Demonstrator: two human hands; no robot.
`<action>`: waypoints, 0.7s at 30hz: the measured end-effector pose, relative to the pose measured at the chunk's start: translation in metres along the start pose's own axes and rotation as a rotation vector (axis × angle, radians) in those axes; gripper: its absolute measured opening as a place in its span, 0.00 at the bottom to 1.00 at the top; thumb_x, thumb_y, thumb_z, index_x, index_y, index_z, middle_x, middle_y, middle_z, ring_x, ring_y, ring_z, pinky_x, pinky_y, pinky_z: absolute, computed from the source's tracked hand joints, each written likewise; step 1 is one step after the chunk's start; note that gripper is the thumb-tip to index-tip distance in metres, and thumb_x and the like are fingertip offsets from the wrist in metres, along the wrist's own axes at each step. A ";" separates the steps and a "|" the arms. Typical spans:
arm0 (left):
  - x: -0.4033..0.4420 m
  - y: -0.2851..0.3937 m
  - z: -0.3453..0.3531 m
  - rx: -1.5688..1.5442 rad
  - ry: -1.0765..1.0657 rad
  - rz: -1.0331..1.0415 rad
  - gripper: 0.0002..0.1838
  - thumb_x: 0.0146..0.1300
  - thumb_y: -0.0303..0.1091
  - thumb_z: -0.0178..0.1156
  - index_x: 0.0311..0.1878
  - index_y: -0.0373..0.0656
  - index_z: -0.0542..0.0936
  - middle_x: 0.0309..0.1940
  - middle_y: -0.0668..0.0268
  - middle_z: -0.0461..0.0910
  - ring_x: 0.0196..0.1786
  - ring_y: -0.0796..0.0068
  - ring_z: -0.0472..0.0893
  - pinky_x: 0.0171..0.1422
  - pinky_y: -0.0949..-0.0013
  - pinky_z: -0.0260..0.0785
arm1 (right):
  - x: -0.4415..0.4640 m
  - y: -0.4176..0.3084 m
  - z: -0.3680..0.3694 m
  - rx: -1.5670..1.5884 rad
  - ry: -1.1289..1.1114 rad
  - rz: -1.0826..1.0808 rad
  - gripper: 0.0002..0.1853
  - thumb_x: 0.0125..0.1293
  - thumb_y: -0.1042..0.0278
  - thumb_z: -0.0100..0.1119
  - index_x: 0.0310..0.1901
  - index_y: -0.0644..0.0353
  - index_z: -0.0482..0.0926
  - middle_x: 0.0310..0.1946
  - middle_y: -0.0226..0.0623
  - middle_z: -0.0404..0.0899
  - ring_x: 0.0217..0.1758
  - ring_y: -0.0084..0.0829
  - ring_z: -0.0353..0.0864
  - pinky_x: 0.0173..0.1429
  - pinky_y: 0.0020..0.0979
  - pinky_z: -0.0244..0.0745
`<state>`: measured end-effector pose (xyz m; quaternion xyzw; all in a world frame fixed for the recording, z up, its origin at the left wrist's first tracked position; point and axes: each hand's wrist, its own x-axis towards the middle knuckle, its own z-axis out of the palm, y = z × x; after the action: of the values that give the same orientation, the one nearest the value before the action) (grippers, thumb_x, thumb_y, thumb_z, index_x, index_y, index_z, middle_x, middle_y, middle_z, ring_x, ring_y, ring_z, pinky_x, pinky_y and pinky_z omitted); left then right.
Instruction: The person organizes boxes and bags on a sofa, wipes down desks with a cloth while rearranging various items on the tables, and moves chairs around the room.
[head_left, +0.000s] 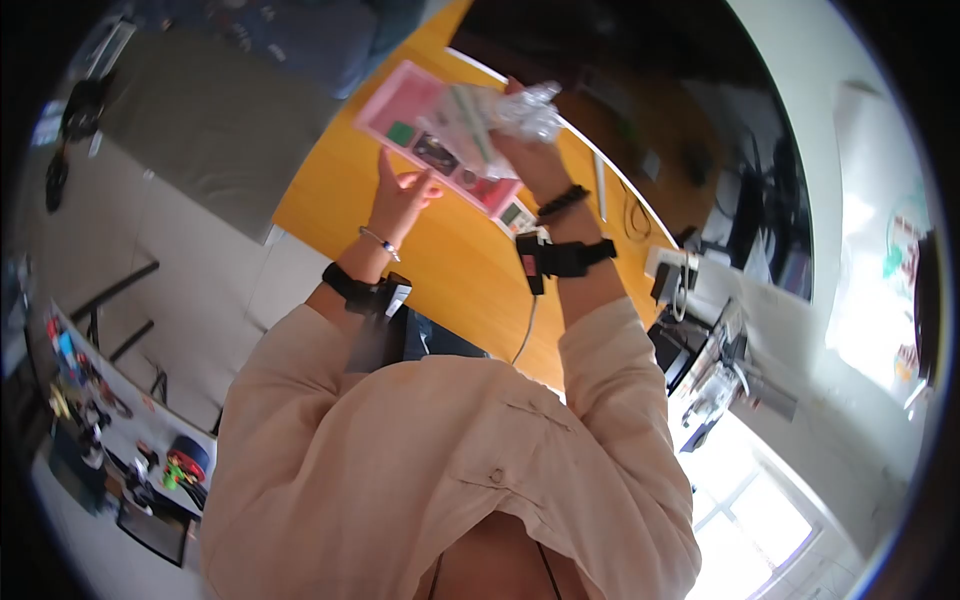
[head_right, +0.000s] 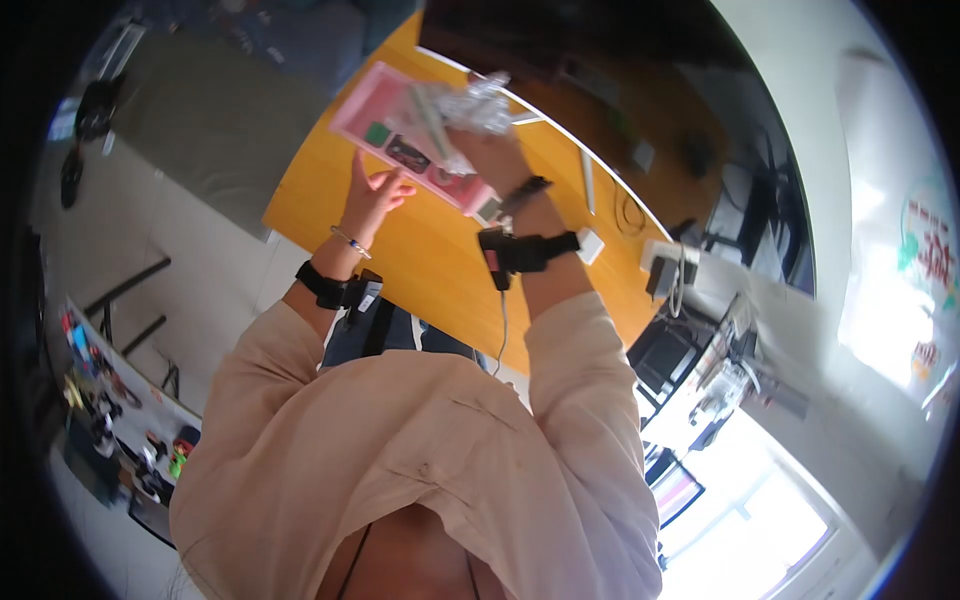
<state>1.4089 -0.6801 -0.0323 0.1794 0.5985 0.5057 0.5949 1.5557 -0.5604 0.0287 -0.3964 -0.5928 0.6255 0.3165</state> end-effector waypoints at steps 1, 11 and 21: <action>0.002 0.001 0.004 -0.063 0.005 0.000 0.47 0.57 0.39 0.59 0.66 0.46 0.33 0.38 0.58 0.76 0.39 0.68 0.79 0.45 0.67 0.70 | -0.005 0.001 0.003 -0.015 0.048 0.086 0.20 0.53 0.69 0.59 0.49 0.62 0.70 0.37 0.34 0.76 0.38 0.28 0.76 0.42 0.28 0.72; -0.009 -0.054 -0.022 0.359 -0.235 0.040 0.20 0.56 0.30 0.57 0.52 0.45 0.64 0.36 0.58 0.75 0.33 0.71 0.78 0.34 0.73 0.72 | -0.129 0.020 -0.010 -0.858 0.558 -0.202 0.41 0.46 0.59 0.66 0.60 0.65 0.57 0.58 0.50 0.60 0.60 0.48 0.60 0.61 0.42 0.58; -0.025 -0.049 0.120 1.565 -0.596 0.766 0.28 0.49 0.30 0.60 0.55 0.44 0.64 0.58 0.60 0.62 0.40 0.59 0.78 0.35 0.62 0.74 | -0.209 0.103 -0.153 -1.175 0.408 0.288 0.37 0.48 0.65 0.58 0.62 0.46 0.57 0.64 0.41 0.53 0.67 0.46 0.49 0.65 0.43 0.52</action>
<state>1.5410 -0.6745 -0.0330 0.8397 0.4914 0.0519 0.2254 1.7982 -0.6759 -0.0462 -0.6907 -0.7056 0.1440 0.0658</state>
